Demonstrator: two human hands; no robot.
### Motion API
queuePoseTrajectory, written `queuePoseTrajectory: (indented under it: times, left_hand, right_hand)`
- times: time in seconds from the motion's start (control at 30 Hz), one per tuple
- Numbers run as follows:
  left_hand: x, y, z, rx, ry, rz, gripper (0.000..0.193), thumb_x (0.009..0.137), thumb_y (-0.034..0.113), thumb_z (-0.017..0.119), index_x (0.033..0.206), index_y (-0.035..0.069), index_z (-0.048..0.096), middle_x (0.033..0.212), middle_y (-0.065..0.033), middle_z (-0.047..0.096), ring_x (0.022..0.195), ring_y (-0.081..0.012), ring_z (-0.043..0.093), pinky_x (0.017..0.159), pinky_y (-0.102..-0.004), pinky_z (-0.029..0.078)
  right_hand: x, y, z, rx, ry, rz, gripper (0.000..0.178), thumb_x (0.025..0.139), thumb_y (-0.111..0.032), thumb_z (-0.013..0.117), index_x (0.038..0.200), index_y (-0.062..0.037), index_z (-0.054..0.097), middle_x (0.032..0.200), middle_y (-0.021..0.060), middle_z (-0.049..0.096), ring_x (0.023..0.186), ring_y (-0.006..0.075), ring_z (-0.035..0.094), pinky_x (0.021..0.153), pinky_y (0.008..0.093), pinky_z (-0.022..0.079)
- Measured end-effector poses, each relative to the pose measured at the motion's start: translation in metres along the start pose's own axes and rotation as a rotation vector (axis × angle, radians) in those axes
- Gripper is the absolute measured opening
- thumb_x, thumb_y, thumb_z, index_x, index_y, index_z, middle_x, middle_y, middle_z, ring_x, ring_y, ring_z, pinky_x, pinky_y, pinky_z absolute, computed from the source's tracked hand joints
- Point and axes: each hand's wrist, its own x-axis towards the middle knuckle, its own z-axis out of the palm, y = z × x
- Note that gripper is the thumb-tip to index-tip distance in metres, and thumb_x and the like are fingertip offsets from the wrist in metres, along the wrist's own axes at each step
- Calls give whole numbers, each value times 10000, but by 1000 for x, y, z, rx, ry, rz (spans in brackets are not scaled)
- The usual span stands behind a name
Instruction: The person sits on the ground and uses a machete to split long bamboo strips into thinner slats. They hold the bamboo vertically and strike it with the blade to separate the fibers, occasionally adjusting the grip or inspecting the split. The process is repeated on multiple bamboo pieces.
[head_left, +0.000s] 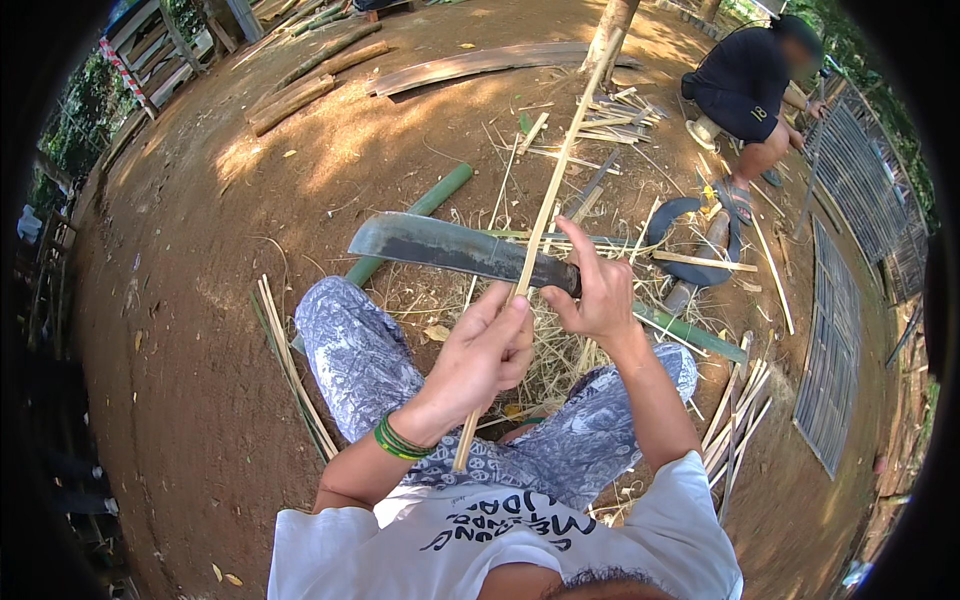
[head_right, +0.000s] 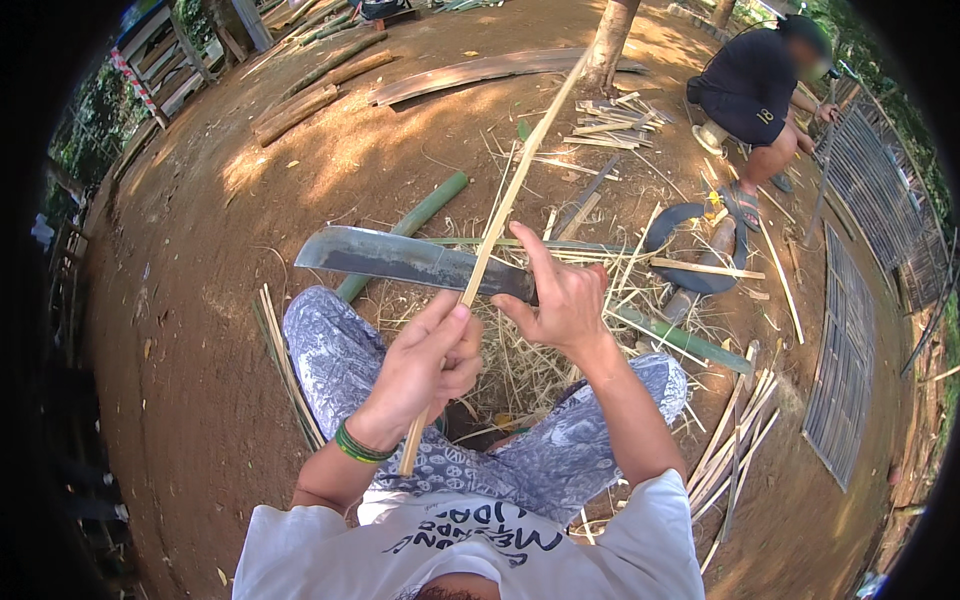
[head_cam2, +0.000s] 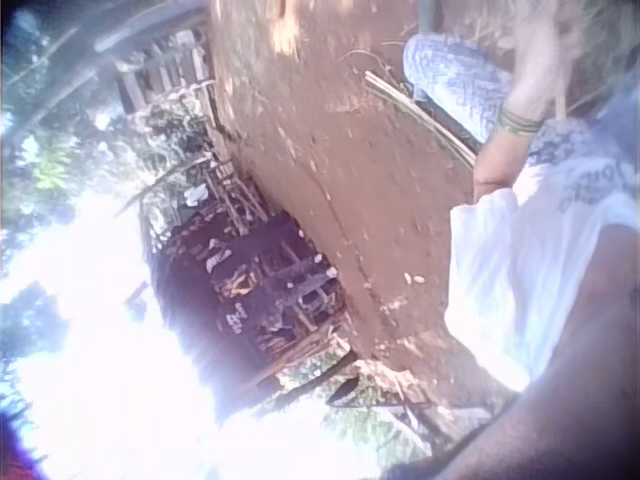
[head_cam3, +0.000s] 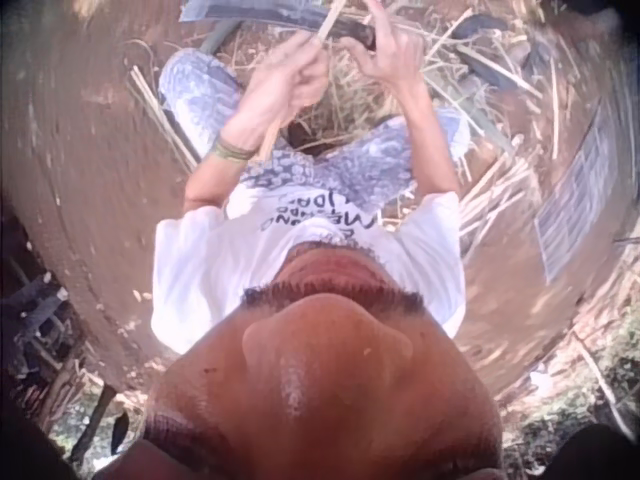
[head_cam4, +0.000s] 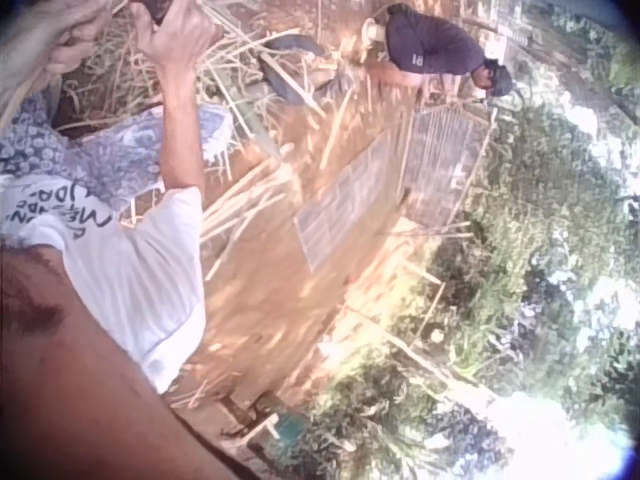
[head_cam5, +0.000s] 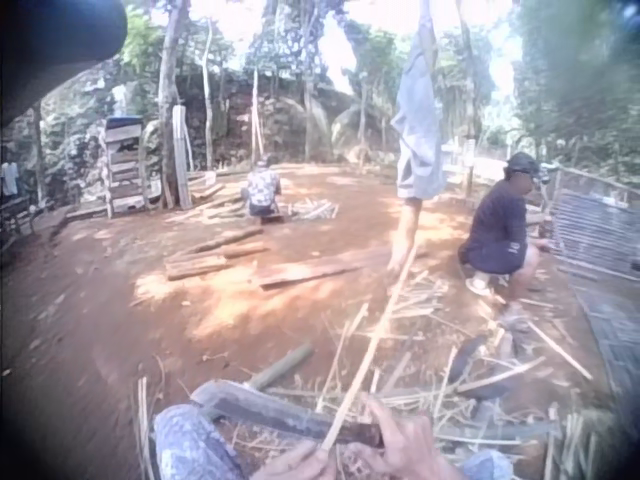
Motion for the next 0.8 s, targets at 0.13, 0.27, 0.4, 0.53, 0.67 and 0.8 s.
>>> queuePoseTrajectory:
  times: [0.13,0.27,0.4,0.53,0.67,0.8]
  left_hand:
    - [-5,-16,21,226,-4,157,350,1092,194,353,1427,91,347,658,46,317,459,-36,277,410,-205,220]
    - [-8,-19,27,356,-17,245,492,1087,161,345,1546,55,201,642,45,342,472,-34,310,422,-205,269]
    - [-26,-25,36,462,-70,256,583,1080,135,346,1590,52,77,656,42,379,501,-34,326,449,-202,291]
    - [-28,-31,37,477,-106,252,591,1070,116,349,1590,45,76,655,44,383,517,-33,334,474,-201,301]
    - [-31,-27,32,568,-112,291,590,1068,114,346,1584,20,75,660,38,397,527,-34,348,480,-204,312]
    - [-36,-33,25,624,-137,327,585,1064,102,351,1577,-3,90,677,26,414,551,-39,371,499,-206,333]
  right_hand:
    - [6,2,-12,-5,50,-68,823,905,-665,539,1408,-15,487,578,81,590,478,233,612,475,357,423]
    - [15,5,-26,-7,69,-116,821,923,-665,511,1399,3,487,567,81,578,487,255,617,466,359,413]
    - [27,22,-46,48,140,115,728,948,-619,511,1407,-55,483,627,99,602,536,306,640,505,397,465]
    - [35,42,-51,55,183,40,703,930,-619,541,1388,-87,513,644,110,609,567,334,648,533,408,477]
    - [44,44,-61,-8,177,-39,703,918,-627,553,1373,-91,536,620,123,606,564,348,640,530,402,470]
    - [55,46,-73,-47,196,-68,715,920,-647,532,1352,-78,551,631,141,622,571,359,648,525,406,469]
